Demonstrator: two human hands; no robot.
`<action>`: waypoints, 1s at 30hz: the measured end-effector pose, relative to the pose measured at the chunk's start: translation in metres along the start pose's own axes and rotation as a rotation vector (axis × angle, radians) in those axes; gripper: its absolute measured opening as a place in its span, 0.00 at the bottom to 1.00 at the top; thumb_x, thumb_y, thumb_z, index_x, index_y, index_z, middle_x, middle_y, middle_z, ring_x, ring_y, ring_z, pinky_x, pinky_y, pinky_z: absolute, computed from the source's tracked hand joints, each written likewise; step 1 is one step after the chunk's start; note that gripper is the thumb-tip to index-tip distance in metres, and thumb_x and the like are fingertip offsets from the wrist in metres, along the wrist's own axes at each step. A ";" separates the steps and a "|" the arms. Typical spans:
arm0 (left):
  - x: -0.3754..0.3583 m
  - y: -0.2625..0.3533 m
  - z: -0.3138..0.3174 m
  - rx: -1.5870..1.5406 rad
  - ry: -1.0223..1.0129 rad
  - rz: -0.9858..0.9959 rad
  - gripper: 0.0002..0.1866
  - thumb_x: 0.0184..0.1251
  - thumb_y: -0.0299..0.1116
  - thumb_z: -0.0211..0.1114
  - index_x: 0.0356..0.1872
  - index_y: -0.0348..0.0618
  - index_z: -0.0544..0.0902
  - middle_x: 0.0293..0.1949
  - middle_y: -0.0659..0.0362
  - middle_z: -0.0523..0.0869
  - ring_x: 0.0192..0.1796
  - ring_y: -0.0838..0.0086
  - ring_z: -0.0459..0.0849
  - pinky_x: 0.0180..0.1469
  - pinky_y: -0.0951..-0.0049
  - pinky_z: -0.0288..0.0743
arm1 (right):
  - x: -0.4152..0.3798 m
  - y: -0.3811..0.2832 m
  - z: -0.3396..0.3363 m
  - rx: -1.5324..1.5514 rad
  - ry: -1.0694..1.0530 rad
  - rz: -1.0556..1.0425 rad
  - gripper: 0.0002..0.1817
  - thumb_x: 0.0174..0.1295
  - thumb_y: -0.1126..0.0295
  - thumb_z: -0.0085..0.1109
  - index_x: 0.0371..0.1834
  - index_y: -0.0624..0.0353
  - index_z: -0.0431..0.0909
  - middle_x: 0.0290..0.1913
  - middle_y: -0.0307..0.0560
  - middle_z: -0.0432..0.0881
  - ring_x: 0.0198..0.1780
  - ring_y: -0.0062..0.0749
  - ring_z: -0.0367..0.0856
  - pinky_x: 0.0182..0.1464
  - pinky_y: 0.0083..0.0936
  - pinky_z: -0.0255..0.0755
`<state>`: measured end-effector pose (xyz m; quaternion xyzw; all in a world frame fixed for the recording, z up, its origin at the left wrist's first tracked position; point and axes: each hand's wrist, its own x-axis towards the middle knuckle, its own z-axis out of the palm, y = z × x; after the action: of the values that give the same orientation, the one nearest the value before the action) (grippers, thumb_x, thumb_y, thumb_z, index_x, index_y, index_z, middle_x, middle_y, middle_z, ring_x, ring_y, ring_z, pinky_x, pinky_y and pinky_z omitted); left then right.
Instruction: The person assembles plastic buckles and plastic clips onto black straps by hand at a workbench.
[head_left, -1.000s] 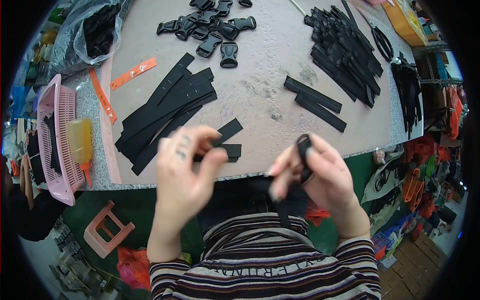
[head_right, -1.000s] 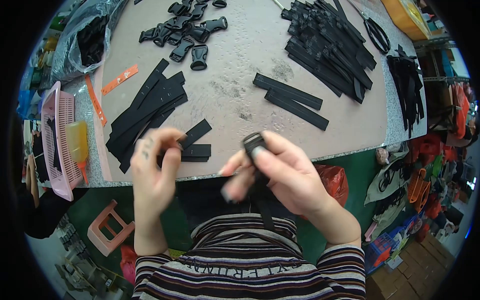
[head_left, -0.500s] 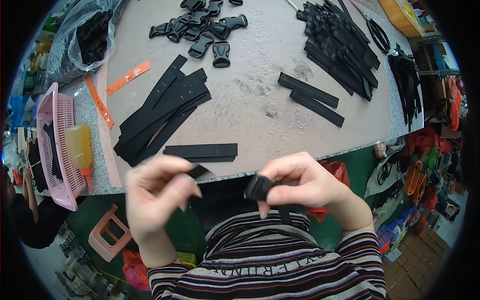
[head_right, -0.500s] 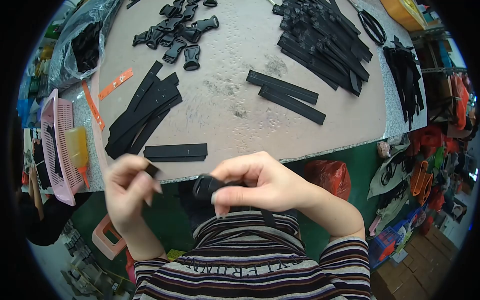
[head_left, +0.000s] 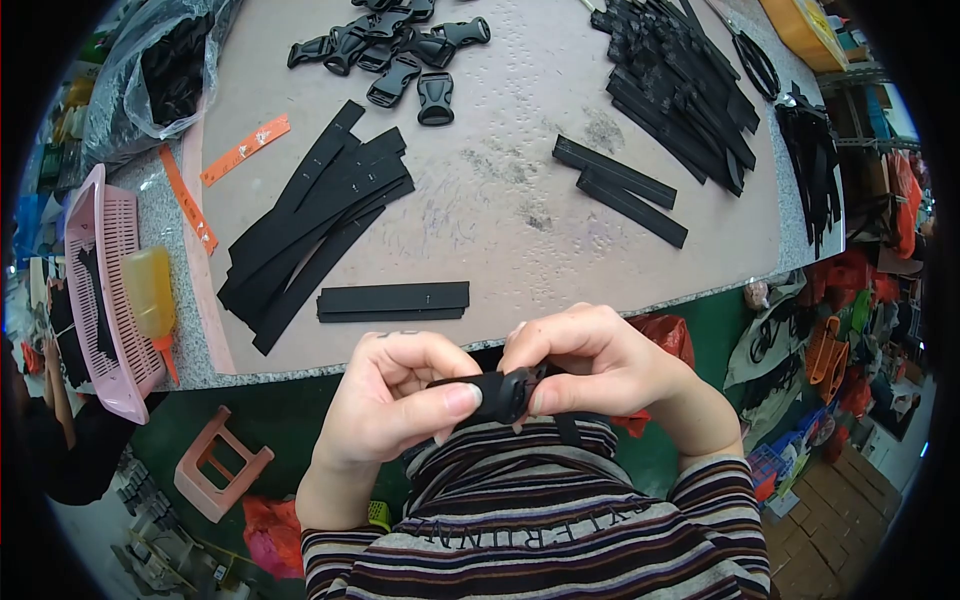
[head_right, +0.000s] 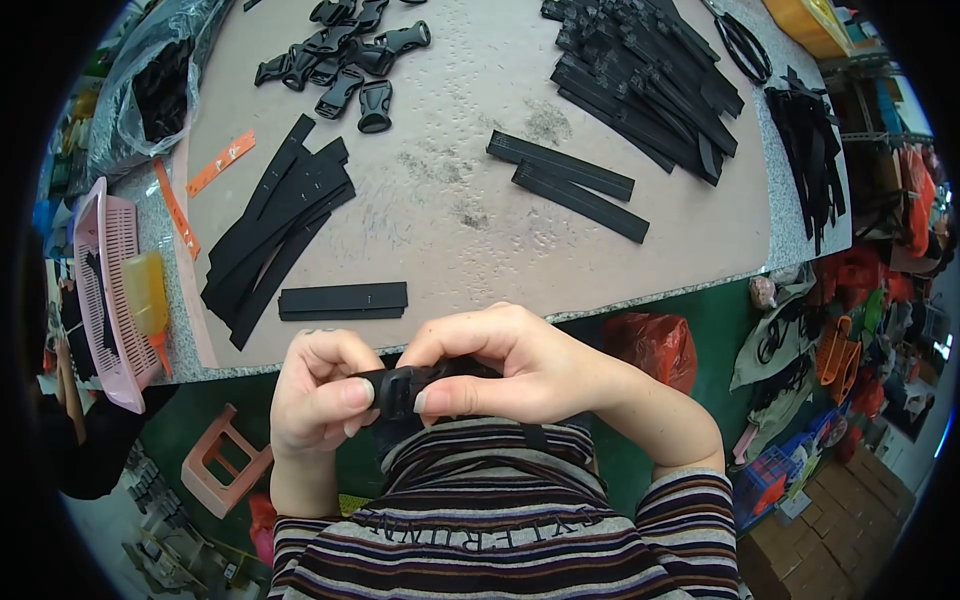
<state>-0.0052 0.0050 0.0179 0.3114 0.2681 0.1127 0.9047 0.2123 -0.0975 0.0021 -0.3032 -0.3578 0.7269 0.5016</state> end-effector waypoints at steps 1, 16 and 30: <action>0.000 0.002 0.001 -0.008 -0.008 -0.005 0.07 0.66 0.24 0.70 0.40 0.29 0.86 0.26 0.59 0.85 0.23 0.87 0.76 0.22 0.86 0.62 | 0.000 0.000 -0.001 -0.029 -0.008 -0.004 0.10 0.69 0.75 0.65 0.50 0.69 0.82 0.41 0.43 0.86 0.44 0.22 0.83 0.48 0.22 0.76; 0.000 0.000 0.004 -0.178 -0.049 -0.047 0.06 0.66 0.24 0.68 0.38 0.29 0.84 0.25 0.59 0.84 0.21 0.87 0.72 0.22 0.85 0.61 | -0.001 0.002 0.001 0.036 0.019 -0.001 0.12 0.67 0.74 0.68 0.50 0.67 0.80 0.45 0.43 0.83 0.49 0.25 0.80 0.55 0.24 0.73; 0.000 -0.002 0.004 -0.150 -0.055 -0.009 0.07 0.67 0.26 0.68 0.37 0.30 0.83 0.23 0.62 0.81 0.19 0.89 0.70 0.21 0.85 0.57 | 0.000 0.002 0.003 0.066 0.025 0.011 0.12 0.67 0.73 0.69 0.49 0.66 0.80 0.44 0.42 0.83 0.48 0.24 0.79 0.54 0.24 0.73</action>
<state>-0.0031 0.0012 0.0195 0.2443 0.2352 0.1197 0.9331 0.2086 -0.0990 0.0023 -0.2974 -0.3256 0.7372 0.5119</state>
